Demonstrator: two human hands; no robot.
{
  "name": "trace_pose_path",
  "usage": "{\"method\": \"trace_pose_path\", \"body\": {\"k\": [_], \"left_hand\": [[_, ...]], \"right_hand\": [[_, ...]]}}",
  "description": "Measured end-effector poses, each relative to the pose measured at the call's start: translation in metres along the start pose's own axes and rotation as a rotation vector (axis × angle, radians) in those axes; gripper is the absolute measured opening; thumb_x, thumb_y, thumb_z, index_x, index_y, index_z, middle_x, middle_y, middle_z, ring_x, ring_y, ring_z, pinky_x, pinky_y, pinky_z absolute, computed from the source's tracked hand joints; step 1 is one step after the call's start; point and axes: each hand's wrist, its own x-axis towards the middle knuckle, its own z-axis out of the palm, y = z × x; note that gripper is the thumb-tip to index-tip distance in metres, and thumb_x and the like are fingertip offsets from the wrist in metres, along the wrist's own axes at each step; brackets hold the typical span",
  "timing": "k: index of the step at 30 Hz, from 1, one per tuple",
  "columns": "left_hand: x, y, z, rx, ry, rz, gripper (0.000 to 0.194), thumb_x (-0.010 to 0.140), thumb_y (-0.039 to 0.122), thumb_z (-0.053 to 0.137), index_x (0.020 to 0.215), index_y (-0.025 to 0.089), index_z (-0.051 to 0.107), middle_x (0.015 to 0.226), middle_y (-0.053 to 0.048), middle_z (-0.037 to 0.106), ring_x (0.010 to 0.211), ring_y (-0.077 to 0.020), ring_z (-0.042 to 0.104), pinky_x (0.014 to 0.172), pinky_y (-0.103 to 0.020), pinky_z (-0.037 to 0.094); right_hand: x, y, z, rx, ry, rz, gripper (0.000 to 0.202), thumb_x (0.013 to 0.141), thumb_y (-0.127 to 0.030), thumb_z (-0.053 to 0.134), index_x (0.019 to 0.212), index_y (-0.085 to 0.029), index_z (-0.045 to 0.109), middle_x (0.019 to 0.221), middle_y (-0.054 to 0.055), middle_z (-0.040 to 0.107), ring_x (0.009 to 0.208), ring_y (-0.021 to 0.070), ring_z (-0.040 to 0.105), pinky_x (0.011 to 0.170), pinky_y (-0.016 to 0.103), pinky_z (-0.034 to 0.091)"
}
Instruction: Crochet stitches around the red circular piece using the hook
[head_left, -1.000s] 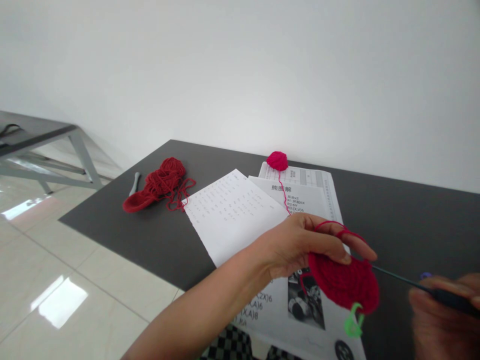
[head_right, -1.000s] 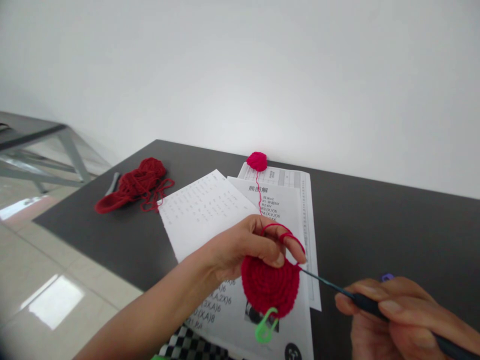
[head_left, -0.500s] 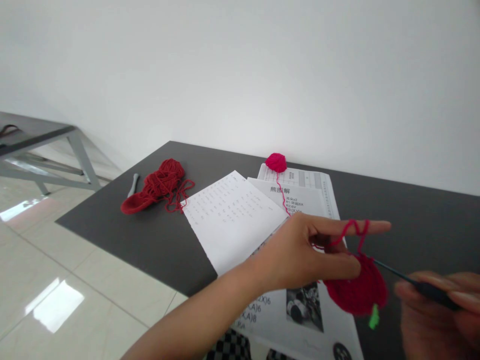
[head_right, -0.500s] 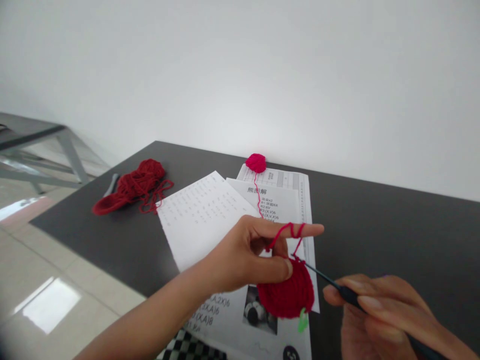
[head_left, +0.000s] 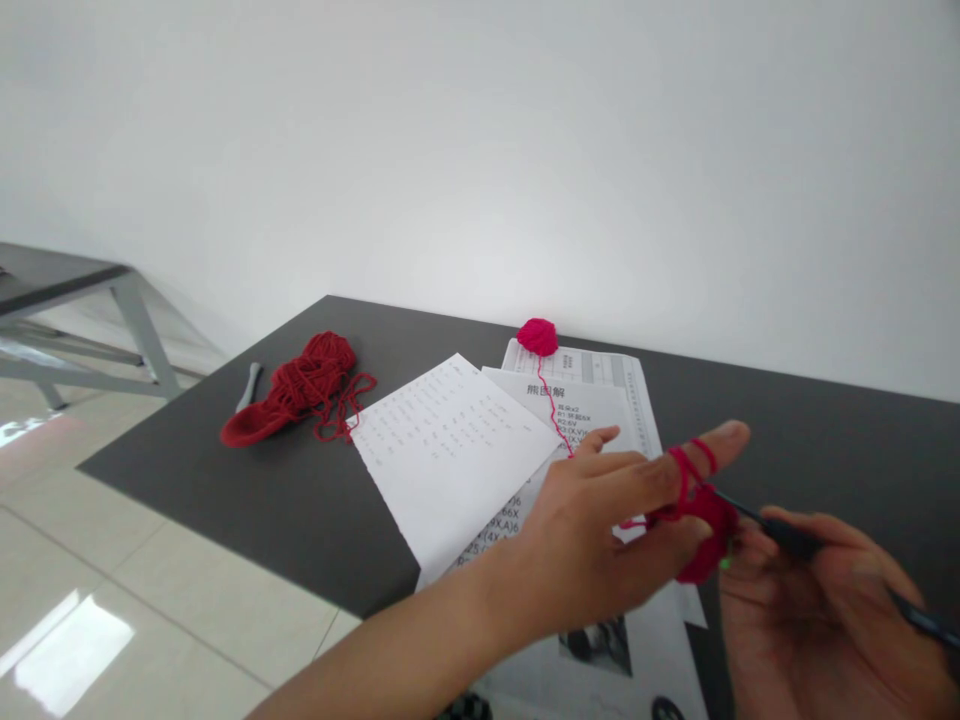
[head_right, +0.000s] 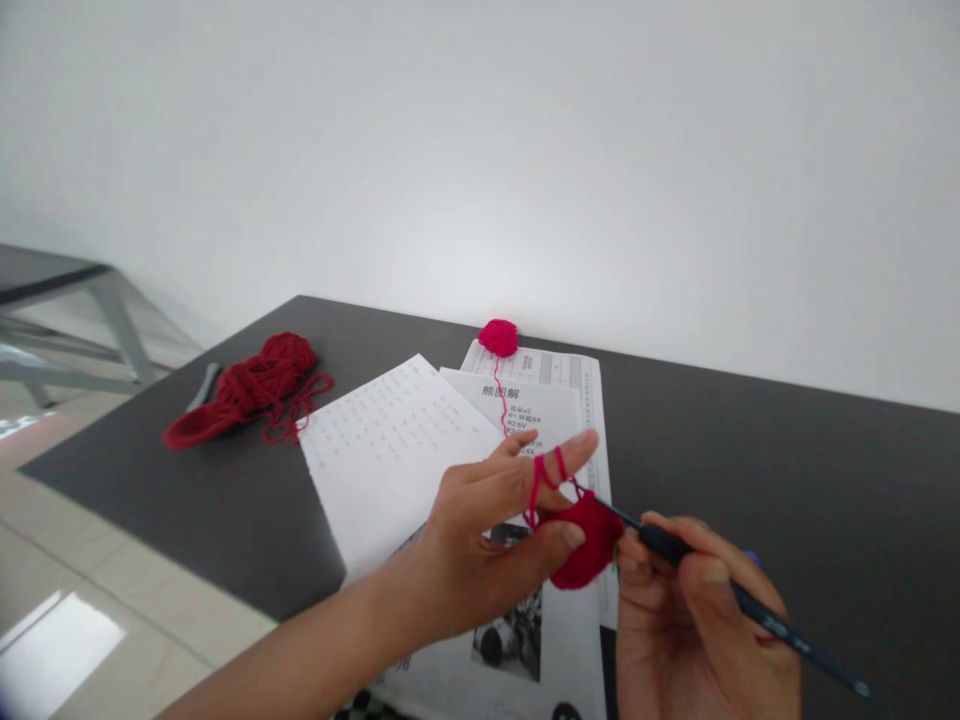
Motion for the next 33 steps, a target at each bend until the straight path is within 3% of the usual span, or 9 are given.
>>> {"method": "trace_pose_path", "body": {"k": [5, 11, 14, 18, 22, 24, 27, 30, 33], "left_hand": [[-0.003, -0.004, 0.003, 0.061, 0.059, 0.061, 0.048, 0.095, 0.025, 0.054, 0.142, 0.018, 0.049, 0.084, -0.001, 0.077, 0.081, -0.0134, 0.071, 0.113, -0.038, 0.037], [-0.003, -0.003, 0.006, 0.068, 0.012, -0.08, 0.055, 0.093, 0.023, 0.058, 0.146, 0.021, 0.044, 0.082, 0.001, 0.076, 0.083, -0.0149, 0.072, 0.115, -0.042, 0.034], [-0.004, -0.006, 0.008, 0.173, 0.015, -0.009, 0.052, 0.096, 0.025, 0.054, 0.147, 0.023, 0.042, 0.078, 0.004, 0.074, 0.077, -0.0122, 0.071, 0.116, -0.041, 0.032], [-0.007, -0.008, 0.007, 0.362, 0.071, 0.21, 0.047, 0.096, 0.022, 0.057, 0.142, 0.019, 0.046, 0.068, 0.009, 0.068, 0.063, -0.0066, 0.064, 0.12, -0.038, 0.025], [-0.009, -0.007, 0.002, 0.421, 0.012, 0.316, 0.026, 0.097, 0.017, 0.053, 0.121, 0.019, 0.063, 0.093, 0.006, 0.077, 0.076, -0.0055, 0.067, 0.124, -0.037, 0.017], [-0.009, -0.006, 0.001, 0.406, 0.016, 0.335, 0.023, 0.096, 0.015, 0.053, 0.116, 0.019, 0.065, 0.099, 0.005, 0.078, 0.078, -0.0055, 0.068, 0.124, -0.037, 0.016], [-0.006, -0.005, 0.002, 0.259, 0.085, 0.221, 0.039, 0.094, 0.019, 0.059, 0.133, 0.018, 0.057, 0.084, 0.004, 0.078, 0.073, -0.0078, 0.069, 0.123, -0.039, 0.021], [-0.001, -0.003, 0.002, 0.008, 0.001, -0.023, 0.059, 0.089, 0.025, 0.065, 0.145, 0.018, 0.046, 0.083, 0.002, 0.077, 0.083, -0.0131, 0.072, 0.118, -0.041, 0.03], [0.0, -0.001, 0.0, 0.012, -0.075, -0.069, 0.057, 0.091, 0.023, 0.06, 0.146, 0.019, 0.044, 0.082, 0.002, 0.076, 0.081, -0.0126, 0.072, 0.118, -0.043, 0.029]], "right_hand": [[0.001, -0.004, 0.008, 0.029, -0.044, -0.003, 0.032, 0.061, -0.034, 0.094, 0.078, -0.017, 0.073, 0.079, 0.004, 0.066, 0.064, 0.0129, 0.065, 0.065, 0.013, 0.058], [-0.001, -0.006, 0.003, 0.059, -0.137, 0.001, 0.028, 0.064, -0.03, 0.093, 0.079, -0.017, 0.073, 0.079, 0.003, 0.066, 0.067, 0.0118, 0.065, 0.066, 0.013, 0.057], [0.0, -0.005, 0.0, 0.097, -0.111, 0.061, 0.027, 0.065, -0.026, 0.092, 0.08, -0.015, 0.072, 0.084, 0.005, 0.067, 0.071, 0.0133, 0.066, 0.067, 0.013, 0.058], [0.005, -0.008, 0.0, 0.224, -0.212, 0.25, 0.022, 0.069, -0.02, 0.088, 0.082, -0.016, 0.071, 0.082, 0.005, 0.067, 0.071, 0.0146, 0.067, 0.067, 0.015, 0.059], [0.011, -0.014, 0.001, 0.343, -0.361, 0.522, 0.021, 0.069, -0.015, 0.087, 0.081, -0.016, 0.07, 0.081, 0.004, 0.066, 0.069, 0.0136, 0.066, 0.065, 0.015, 0.058], [0.014, -0.016, -0.001, 0.428, -0.4, 0.673, 0.02, 0.071, -0.013, 0.085, 0.083, -0.015, 0.069, 0.083, 0.004, 0.066, 0.072, 0.0131, 0.067, 0.067, 0.015, 0.058], [0.016, -0.017, -0.006, 0.557, -0.422, 0.832, 0.019, 0.073, -0.01, 0.084, 0.085, -0.016, 0.07, 0.086, 0.004, 0.066, 0.076, 0.0117, 0.067, 0.071, 0.013, 0.057], [0.015, -0.017, -0.01, 0.521, -0.422, 0.765, 0.018, 0.072, -0.011, 0.085, 0.083, -0.016, 0.072, 0.085, 0.006, 0.067, 0.076, 0.0129, 0.068, 0.073, 0.012, 0.056], [0.007, -0.011, -0.014, 0.382, -0.324, 0.437, 0.018, 0.074, -0.014, 0.084, 0.088, -0.015, 0.072, 0.088, 0.006, 0.067, 0.08, 0.0156, 0.068, 0.075, 0.015, 0.057]]}}
